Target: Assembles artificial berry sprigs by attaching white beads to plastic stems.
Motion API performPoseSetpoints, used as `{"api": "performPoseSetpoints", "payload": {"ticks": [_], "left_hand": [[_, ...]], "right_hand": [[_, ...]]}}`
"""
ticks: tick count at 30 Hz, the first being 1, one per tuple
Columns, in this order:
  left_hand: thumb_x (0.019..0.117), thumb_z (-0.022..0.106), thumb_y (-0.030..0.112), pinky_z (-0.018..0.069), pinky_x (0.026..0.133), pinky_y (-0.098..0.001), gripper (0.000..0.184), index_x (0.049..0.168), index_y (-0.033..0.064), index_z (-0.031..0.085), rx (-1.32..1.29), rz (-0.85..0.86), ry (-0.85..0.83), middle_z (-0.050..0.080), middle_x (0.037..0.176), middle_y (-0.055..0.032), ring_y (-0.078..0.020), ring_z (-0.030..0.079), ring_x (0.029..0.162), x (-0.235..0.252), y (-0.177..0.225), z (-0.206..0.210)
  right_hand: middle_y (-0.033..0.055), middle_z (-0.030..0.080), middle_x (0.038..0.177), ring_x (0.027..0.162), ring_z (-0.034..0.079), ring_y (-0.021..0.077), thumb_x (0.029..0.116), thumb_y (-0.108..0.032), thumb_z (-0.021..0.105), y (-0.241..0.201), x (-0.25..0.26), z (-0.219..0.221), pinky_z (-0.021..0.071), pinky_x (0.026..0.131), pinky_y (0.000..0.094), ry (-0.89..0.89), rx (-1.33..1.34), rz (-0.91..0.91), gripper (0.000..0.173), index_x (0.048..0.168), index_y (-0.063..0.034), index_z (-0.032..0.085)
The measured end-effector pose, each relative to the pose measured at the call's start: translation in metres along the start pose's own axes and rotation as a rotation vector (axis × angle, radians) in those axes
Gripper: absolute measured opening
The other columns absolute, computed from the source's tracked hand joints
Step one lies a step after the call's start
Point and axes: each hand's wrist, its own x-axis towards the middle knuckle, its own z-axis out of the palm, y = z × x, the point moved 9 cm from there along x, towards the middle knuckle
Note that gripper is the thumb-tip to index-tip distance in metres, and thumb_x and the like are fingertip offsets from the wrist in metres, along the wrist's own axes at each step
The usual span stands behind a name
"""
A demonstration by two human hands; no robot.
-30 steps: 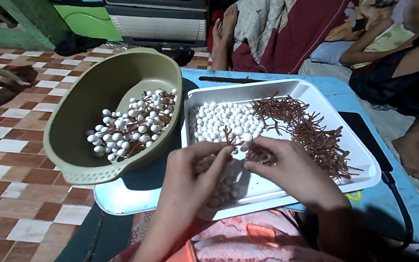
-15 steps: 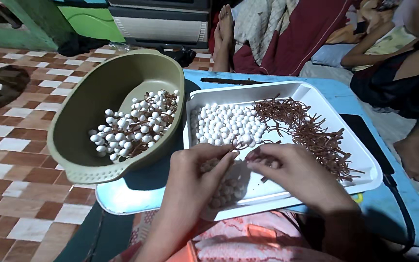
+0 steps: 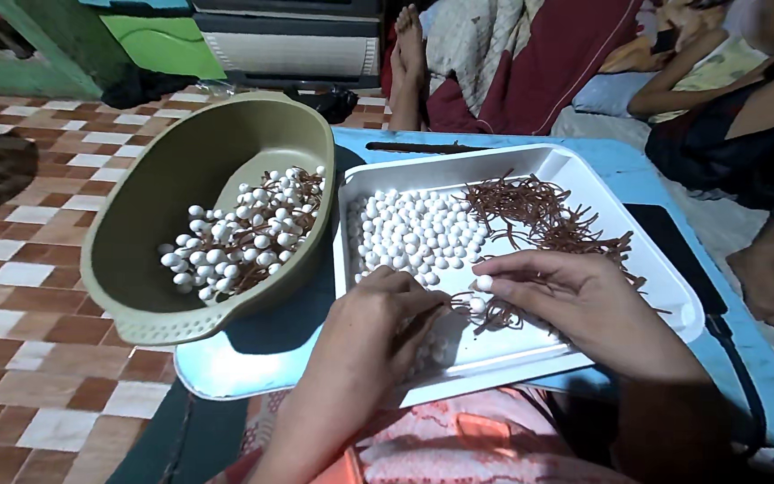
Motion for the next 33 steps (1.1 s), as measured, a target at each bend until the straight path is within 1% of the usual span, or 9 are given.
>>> {"api": "performPoseSetpoints", "payload": {"ticks": [2, 5, 8, 13, 18, 23, 28, 30, 33], "left_hand": [[0.0907, 0.065, 0.021, 0.0502, 0.067, -0.0233, 0.020, 0.101, 0.0198, 0.082, 0.015, 0.026, -0.019, 0.068, 0.084, 0.0093, -0.0062, 0.063, 0.082, 0.0003, 0.0024, 0.0013], [0.0866, 0.066, 0.016, 0.0517, 0.069, -0.0269, 0.022, 0.102, 0.0198, 0.082, 0.040, 0.048, -0.055, 0.069, 0.085, 0.0075, -0.0105, 0.064, 0.085, 0.0008, 0.0046, 0.0029], [0.0876, 0.064, 0.017, 0.0505, 0.066, -0.0246, 0.024, 0.103, 0.0209, 0.081, 0.058, 0.071, -0.056, 0.067, 0.084, 0.0086, -0.0083, 0.063, 0.082, 0.0007, 0.0054, 0.0037], [0.0910, 0.061, 0.019, 0.0505, 0.068, -0.0245, 0.022, 0.103, 0.0208, 0.080, 0.048, 0.061, -0.070, 0.066, 0.085, 0.0085, -0.0083, 0.063, 0.083, 0.0008, 0.0050, 0.0035], [0.0940, 0.060, 0.021, 0.0508, 0.069, -0.0238, 0.021, 0.100, 0.0191, 0.079, 0.024, 0.069, -0.035, 0.067, 0.085, 0.0078, -0.0079, 0.063, 0.084, 0.0008, 0.0053, 0.0025], [0.0958, 0.058, 0.022, 0.0500, 0.068, -0.0224, 0.022, 0.101, 0.0189, 0.080, 0.009, 0.071, -0.025, 0.066, 0.085, 0.0089, -0.0062, 0.062, 0.082, 0.0013, 0.0049, 0.0019], [0.0963, 0.058, 0.024, 0.0500, 0.068, -0.0225, 0.023, 0.101, 0.0197, 0.080, 0.024, 0.077, -0.035, 0.066, 0.084, 0.0092, -0.0064, 0.062, 0.083, 0.0013, 0.0053, 0.0021], [0.0966, 0.057, 0.025, 0.0502, 0.068, -0.0222, 0.023, 0.101, 0.0199, 0.080, 0.034, 0.087, -0.032, 0.066, 0.085, 0.0093, -0.0063, 0.062, 0.083, 0.0013, 0.0061, 0.0028], [0.0941, 0.059, 0.022, 0.0513, 0.071, -0.0239, 0.022, 0.101, 0.0197, 0.080, 0.034, 0.091, -0.057, 0.068, 0.087, 0.0083, -0.0081, 0.063, 0.086, 0.0005, 0.0081, 0.0040]], "right_hand": [[-0.0069, 0.076, 0.098, 0.084, 0.070, -0.0024, 0.0914, -0.006, 0.067, -0.0003, 0.0004, 0.0013, 0.0581, 0.075, 0.0130, -0.017, 0.017, -0.007, 0.018, 0.107, -0.0108, 0.075], [-0.0064, 0.075, 0.102, 0.087, 0.071, 0.0002, 0.0918, -0.007, 0.066, -0.0019, 0.0006, 0.0033, 0.0589, 0.078, 0.0152, -0.057, 0.022, -0.044, 0.020, 0.109, -0.0119, 0.074], [-0.0055, 0.076, 0.105, 0.091, 0.071, 0.0009, 0.0915, -0.005, 0.066, -0.0021, -0.0008, 0.0037, 0.0590, 0.082, 0.0161, -0.075, 0.041, -0.046, 0.022, 0.110, -0.0114, 0.075], [-0.0044, 0.076, 0.100, 0.087, 0.071, 0.0011, 0.0912, -0.002, 0.065, -0.0007, -0.0016, 0.0054, 0.0593, 0.079, 0.0155, -0.083, 0.062, -0.018, 0.022, 0.107, -0.0105, 0.076], [-0.0055, 0.076, 0.101, 0.086, 0.071, 0.0009, 0.0954, -0.004, 0.061, 0.0010, -0.0029, 0.0039, 0.0592, 0.079, 0.0160, -0.097, 0.053, -0.020, 0.022, 0.110, -0.0116, 0.075], [-0.0050, 0.076, 0.103, 0.090, 0.071, 0.0012, 0.0967, -0.005, 0.059, 0.0010, -0.0030, 0.0027, 0.0588, 0.082, 0.0162, -0.093, 0.061, -0.026, 0.022, 0.111, -0.0115, 0.075], [-0.0070, 0.075, 0.099, 0.085, 0.070, -0.0009, 0.0968, -0.004, 0.059, 0.0010, -0.0029, 0.0042, 0.0579, 0.077, 0.0139, -0.103, 0.061, 0.008, 0.022, 0.111, -0.0117, 0.075], [-0.0063, 0.076, 0.101, 0.087, 0.071, 0.0000, 0.0969, -0.005, 0.060, 0.0005, -0.0035, 0.0043, 0.0586, 0.079, 0.0150, -0.105, 0.076, 0.004, 0.022, 0.111, -0.0121, 0.075], [-0.0053, 0.076, 0.100, 0.086, 0.071, 0.0009, 0.0963, -0.004, 0.061, 0.0007, -0.0040, 0.0046, 0.0594, 0.077, 0.0158, -0.103, 0.066, 0.005, 0.022, 0.111, -0.0107, 0.076]]}}
